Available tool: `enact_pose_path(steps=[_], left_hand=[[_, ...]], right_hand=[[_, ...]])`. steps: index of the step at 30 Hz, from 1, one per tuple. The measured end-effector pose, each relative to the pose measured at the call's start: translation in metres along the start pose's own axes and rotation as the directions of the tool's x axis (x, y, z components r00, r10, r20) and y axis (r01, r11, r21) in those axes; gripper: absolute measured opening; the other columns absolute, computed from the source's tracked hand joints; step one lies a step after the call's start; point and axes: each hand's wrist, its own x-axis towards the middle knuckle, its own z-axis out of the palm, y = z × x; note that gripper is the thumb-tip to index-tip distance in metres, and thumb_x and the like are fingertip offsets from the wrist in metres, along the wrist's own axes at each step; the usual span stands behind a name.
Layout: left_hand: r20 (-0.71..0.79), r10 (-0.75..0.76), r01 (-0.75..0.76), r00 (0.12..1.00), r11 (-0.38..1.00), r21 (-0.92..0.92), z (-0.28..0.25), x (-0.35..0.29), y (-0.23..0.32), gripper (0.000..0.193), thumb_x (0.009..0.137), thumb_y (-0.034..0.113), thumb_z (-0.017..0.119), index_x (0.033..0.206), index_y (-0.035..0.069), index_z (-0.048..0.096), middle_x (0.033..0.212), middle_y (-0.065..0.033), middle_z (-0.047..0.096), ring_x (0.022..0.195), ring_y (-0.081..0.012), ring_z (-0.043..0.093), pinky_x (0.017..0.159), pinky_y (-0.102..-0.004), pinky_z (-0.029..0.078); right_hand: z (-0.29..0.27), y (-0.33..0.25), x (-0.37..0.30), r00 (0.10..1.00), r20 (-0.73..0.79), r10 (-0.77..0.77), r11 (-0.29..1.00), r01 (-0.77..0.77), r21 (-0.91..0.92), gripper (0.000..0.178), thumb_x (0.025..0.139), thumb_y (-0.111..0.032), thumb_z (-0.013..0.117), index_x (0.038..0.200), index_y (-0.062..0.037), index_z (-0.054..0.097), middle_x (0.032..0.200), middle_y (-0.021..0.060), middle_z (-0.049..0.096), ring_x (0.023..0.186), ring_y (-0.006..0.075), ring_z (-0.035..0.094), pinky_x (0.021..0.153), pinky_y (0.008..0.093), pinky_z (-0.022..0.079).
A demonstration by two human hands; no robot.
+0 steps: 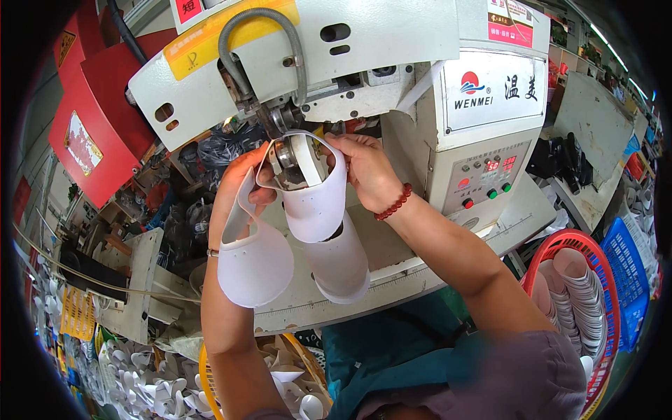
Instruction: The person stitches shoe upper components together using a sewing machine.
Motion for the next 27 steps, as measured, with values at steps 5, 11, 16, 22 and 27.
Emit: enact_pose_path(steps=[5, 11, 16, 22, 27], left_hand=[[-0.035, -0.043, 0.042, 0.998, 0.999, -0.031, 0.006, -0.008, -0.010, 0.022, 0.096, 0.020, 0.038, 0.093, 0.004, 0.053, 0.061, 0.0008, 0.051, 0.036, -0.0057, 0.036, 0.032, -0.0182, 0.026], [0.078, -0.082, 0.082, 0.994, 0.997, 0.007, -0.025, -0.025, -0.035, 0.025, 0.090, 0.027, 0.045, 0.093, 0.004, 0.055, 0.063, -0.0020, 0.056, 0.030, -0.0058, 0.031, 0.031, -0.0187, 0.022], [-0.082, -0.036, 0.044, 0.996, 0.995, 0.093, 0.004, -0.038, -0.049, 0.038, 0.091, 0.026, 0.047, 0.118, -0.001, 0.049, 0.070, -0.0056, 0.060, 0.031, -0.0039, 0.034, 0.031, -0.0179, 0.022], [-0.080, 0.011, -0.010, 0.997, 1.000, 0.023, -0.002, -0.041, -0.067, 0.033, 0.090, 0.021, 0.055, 0.118, 0.005, 0.050, 0.075, -0.0046, 0.062, 0.034, -0.0030, 0.038, 0.032, -0.0164, 0.024], [-0.407, 0.088, -0.017, 0.909, 0.984, 0.176, 0.010, -0.042, -0.076, 0.025, 0.089, 0.025, 0.058, 0.109, 0.009, 0.055, 0.076, -0.0006, 0.062, 0.052, -0.0053, 0.054, 0.035, -0.0187, 0.037]], right_hand=[[-0.007, 0.017, 0.003, 0.998, -0.021, 0.063, 0.995, -0.065, -0.077, 0.019, 0.088, -0.020, 0.056, 0.079, -0.0056, 0.065, 0.070, -0.0001, 0.061, 0.060, 0.0056, 0.051, 0.058, 0.0206, 0.041], [-0.012, 0.043, -0.003, 0.986, -0.015, -0.167, 0.951, 0.157, -0.267, 0.027, 0.092, -0.021, 0.051, 0.086, 0.0020, 0.065, 0.074, -0.0008, 0.060, 0.066, 0.0034, 0.049, 0.061, 0.0205, 0.041], [-0.032, 0.057, -0.005, 0.935, 0.104, -0.339, 0.713, 0.328, -0.620, 0.035, 0.095, -0.023, 0.047, 0.078, 0.0047, 0.058, 0.064, -0.0002, 0.055, 0.059, 0.0055, 0.039, 0.053, 0.0240, 0.038], [-0.027, 0.056, -0.019, 0.919, 0.084, -0.384, 0.618, 0.324, -0.717, 0.033, 0.091, -0.023, 0.048, 0.075, 0.0048, 0.055, 0.061, 0.0201, 0.054, 0.054, 0.0303, 0.049, 0.055, 0.0370, 0.042], [-0.031, 0.053, -0.030, 0.886, 0.130, -0.446, 0.500, 0.367, -0.785, 0.030, 0.092, -0.023, 0.045, 0.081, 0.0021, 0.056, 0.068, 0.0227, 0.058, 0.068, 0.0384, 0.058, 0.060, 0.0422, 0.045]])
